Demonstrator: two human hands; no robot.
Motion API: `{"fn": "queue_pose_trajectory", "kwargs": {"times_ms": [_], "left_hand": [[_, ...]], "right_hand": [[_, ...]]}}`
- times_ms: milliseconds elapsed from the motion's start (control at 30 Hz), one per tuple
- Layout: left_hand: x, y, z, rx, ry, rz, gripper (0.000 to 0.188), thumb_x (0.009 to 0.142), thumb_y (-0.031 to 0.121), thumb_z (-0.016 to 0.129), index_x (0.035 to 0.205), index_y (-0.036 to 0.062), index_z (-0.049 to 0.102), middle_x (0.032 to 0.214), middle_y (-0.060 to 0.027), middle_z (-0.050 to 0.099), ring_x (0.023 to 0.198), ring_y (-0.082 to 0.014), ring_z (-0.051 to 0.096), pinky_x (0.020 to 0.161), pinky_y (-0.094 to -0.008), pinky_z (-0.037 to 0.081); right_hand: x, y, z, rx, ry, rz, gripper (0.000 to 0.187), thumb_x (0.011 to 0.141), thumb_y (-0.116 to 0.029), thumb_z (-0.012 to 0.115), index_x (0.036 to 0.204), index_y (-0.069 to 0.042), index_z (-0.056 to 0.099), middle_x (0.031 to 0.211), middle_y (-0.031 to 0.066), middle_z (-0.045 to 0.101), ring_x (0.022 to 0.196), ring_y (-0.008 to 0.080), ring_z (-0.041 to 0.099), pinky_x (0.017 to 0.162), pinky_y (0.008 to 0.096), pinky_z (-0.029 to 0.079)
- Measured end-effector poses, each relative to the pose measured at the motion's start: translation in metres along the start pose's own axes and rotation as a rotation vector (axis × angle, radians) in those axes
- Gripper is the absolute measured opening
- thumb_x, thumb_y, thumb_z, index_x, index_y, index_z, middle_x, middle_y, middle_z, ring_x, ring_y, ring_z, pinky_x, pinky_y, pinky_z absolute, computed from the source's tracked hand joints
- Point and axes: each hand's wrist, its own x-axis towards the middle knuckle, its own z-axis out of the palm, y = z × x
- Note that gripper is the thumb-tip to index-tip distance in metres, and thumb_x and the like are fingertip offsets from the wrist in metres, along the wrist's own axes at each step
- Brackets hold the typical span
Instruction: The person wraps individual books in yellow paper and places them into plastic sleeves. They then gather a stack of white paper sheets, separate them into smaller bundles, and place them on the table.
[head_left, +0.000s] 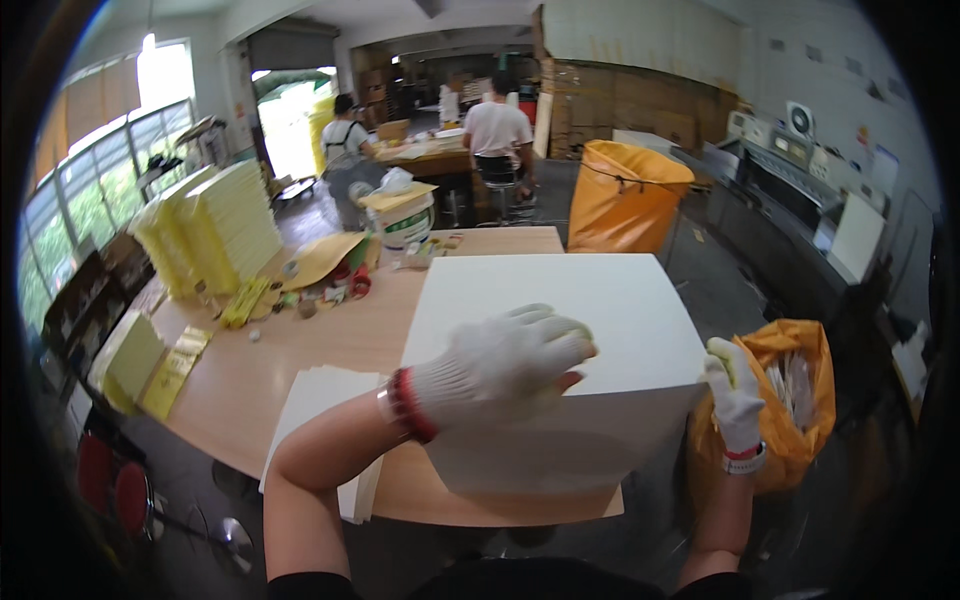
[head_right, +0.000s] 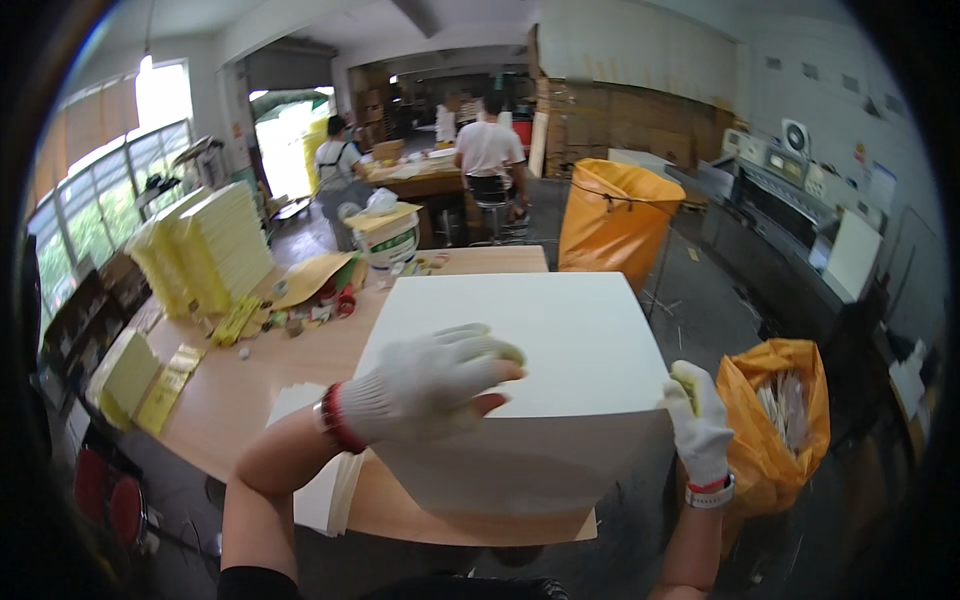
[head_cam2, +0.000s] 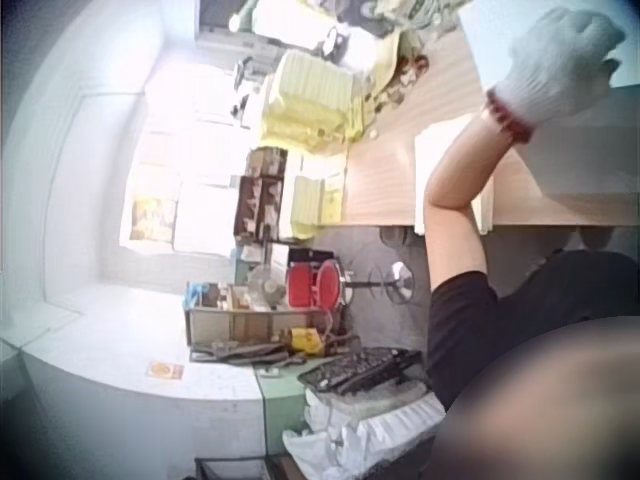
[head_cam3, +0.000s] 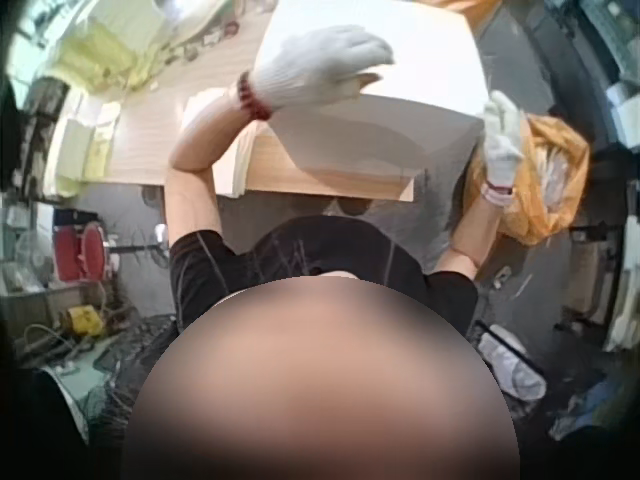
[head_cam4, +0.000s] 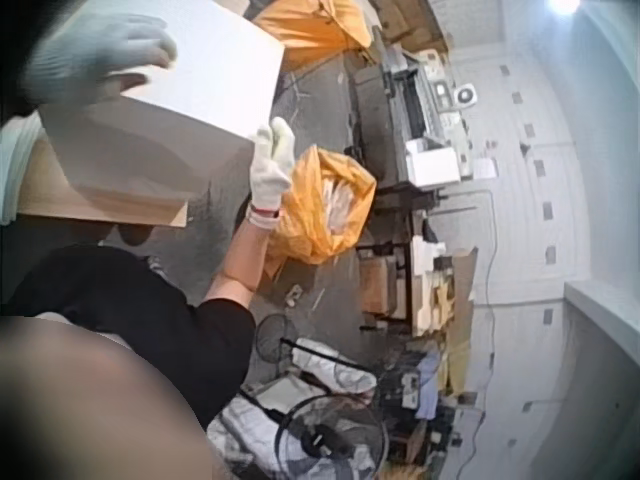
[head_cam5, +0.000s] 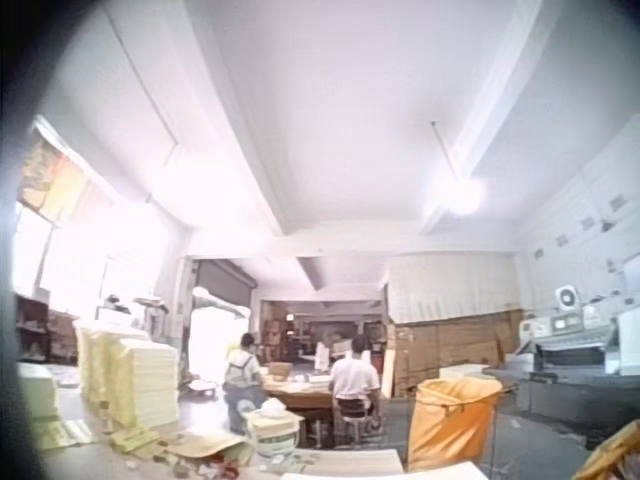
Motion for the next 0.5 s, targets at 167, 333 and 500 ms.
{"fn": "queue_pose_trajectory", "kwargs": {"times_ms": [167,333,500], "left_hand": [[0.06,-0.012,0.061,0.215,-0.375,0.048,0.017,0.082,0.027,0.059,0.088,0.0113,0.058,0.094,-0.0043,0.058,0.092,-0.0248,0.058,0.073,-0.038,0.052],[0.058,-0.02,0.071,0.056,-0.342,0.069,0.01,0.08,0.019,0.058,0.084,0.0098,0.057,0.111,-0.0087,0.052,0.101,-0.0274,0.055,0.075,-0.0372,0.052],[0.057,-0.02,0.07,-0.126,-0.277,0.064,0.011,0.079,0.013,0.061,0.083,0.0039,0.057,0.118,-0.01,0.055,0.101,-0.03,0.057,0.076,-0.0374,0.052]], "right_hand": [[0.001,0.002,-0.008,-0.368,-0.093,-0.271,0.013,0.089,-0.014,0.052,0.086,-0.003,0.058,0.068,0.0113,0.051,0.063,0.0281,0.054,0.056,0.0359,0.043],[0.03,-0.006,-0.003,-0.455,0.225,-0.576,0.015,0.087,-0.013,0.052,0.076,-0.002,0.054,0.057,0.0119,0.043,0.055,0.0287,0.051,0.052,0.0389,0.042],[0.062,-0.023,0.015,-0.258,0.214,-0.585,0.018,0.085,-0.014,0.056,0.071,-0.003,0.051,0.055,0.0074,0.038,0.051,0.025,0.045,0.05,0.0368,0.038]]}}
